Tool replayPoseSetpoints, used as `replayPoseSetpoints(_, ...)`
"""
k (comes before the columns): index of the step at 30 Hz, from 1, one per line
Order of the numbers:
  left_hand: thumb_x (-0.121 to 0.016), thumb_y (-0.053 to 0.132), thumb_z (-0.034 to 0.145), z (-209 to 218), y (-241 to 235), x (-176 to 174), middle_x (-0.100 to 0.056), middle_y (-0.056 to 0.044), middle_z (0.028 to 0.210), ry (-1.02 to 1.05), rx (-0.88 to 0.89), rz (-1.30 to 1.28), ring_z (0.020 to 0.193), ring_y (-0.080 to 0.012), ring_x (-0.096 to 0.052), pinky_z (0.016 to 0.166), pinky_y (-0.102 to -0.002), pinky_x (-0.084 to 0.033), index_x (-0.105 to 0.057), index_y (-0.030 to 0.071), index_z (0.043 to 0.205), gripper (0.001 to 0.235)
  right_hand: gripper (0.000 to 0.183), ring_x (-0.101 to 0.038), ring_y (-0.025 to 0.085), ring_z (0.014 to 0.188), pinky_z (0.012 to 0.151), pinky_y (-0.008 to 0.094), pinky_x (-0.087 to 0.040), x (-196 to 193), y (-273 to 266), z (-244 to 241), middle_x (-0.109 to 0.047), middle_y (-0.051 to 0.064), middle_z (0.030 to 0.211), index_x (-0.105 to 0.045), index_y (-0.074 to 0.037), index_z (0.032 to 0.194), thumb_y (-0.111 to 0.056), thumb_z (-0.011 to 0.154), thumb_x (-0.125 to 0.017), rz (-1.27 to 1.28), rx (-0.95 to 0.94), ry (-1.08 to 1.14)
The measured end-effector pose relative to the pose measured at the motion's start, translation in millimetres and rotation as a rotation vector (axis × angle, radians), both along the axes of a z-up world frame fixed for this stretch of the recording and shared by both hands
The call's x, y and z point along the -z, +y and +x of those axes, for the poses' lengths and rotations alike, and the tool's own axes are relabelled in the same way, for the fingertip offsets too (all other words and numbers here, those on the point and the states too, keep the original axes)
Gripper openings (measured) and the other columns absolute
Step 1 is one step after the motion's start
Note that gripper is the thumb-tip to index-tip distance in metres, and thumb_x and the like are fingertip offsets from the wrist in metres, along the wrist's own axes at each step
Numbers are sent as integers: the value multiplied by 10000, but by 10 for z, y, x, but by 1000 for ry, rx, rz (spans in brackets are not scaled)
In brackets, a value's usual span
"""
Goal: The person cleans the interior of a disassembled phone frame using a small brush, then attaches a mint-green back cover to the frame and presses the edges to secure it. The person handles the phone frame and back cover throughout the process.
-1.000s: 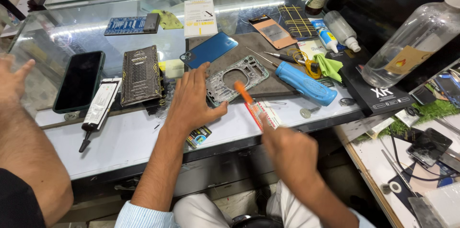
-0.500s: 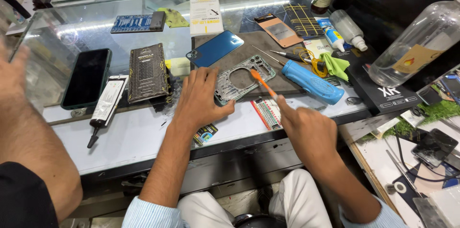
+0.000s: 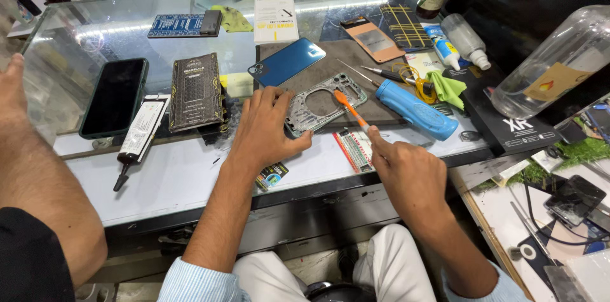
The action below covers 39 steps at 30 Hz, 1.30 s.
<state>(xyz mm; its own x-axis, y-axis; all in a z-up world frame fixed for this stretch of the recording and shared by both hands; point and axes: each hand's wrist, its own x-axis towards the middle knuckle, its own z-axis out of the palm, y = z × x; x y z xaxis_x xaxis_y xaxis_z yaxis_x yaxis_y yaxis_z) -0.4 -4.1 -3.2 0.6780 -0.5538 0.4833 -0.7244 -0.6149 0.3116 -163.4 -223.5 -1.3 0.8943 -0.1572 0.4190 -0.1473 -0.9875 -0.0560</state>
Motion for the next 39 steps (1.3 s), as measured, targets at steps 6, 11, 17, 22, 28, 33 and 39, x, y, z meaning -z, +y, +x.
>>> replayPoseSetpoints(6, -804, 438, 647, 5, -11, -1, -586, -173, 1215, -42, 24, -35, 1115, -343, -527, 983, -479, -423, -634, -29, 1283, 807, 423, -631, 297, 465, 428, 448, -496, 149, 339, -158, -643, 76, 612, -695, -230, 1291, -242, 868, -701, 69, -67, -8)
replayPoseSetpoints(11, -809, 439, 636, -8, -23, -26, -584, -185, 1211, -53, 22, -20, 1122, -355, -529, 982, -488, -416, -636, -28, 1278, 813, 392, -640, 271, 508, 452, 433, -491, 292, 154, -230, -643, 63, 628, -717, -232, 1247, -219, 855, -716, 165, -172, -181)
replayPoseSetpoints(17, -808, 451, 657, 1, -13, -12, -583, -185, 1221, -47, 17, -9, 1123, -358, -529, 982, -491, -418, -631, -32, 1280, 809, 431, -614, 300, 492, 463, 456, -473, 25, -187, -188, -641, 76, 611, -732, -288, 1284, -226, 857, -733, 65, 8, -138)
replayPoseSetpoints(22, -801, 433, 642, -20, -26, -48, -584, -184, 1220, -50, 20, -20, 1112, -352, -534, 970, -485, -422, -632, -24, 1285, 807, 393, -598, 257, 429, 432, 412, -481, 68, 404, -292, -616, 57, 573, -732, -237, 1264, -219, 872, -727, 142, -150, -129)
replayPoseSetpoints(28, -798, 435, 644, -11, -14, -19, -583, -180, 1223, -51, 36, -18, 1103, -346, -529, 964, -483, -420, -626, -26, 1293, 814, 304, -621, 272, 466, 442, 431, -478, 243, -82, -221, -644, 56, 602, -777, -299, 1172, -253, 874, -737, 230, -59, -132)
replayPoseSetpoints(33, -803, 444, 629, 2, -13, -30, -575, -180, 1208, -38, 28, 3, 1085, -335, -519, 961, -479, -413, -616, -38, 1298, 845, 263, -648, 269, 504, 463, 419, -494, 195, -81, -197, -673, 62, 638, -785, -264, 1150, -261, 889, -744, 213, -6, -161)
replayPoseSetpoints(39, -818, 475, 581, -1, -13, -55, -558, -188, 1162, -12, 23, -40, 1056, -345, -514, 950, -473, -418, -596, -53, 1308, 925, 344, -625, 272, 457, 433, 430, -487, 46, 333, -310, -641, 69, 578, -793, -225, 1165, -221, 822, -756, 193, -173, -151)
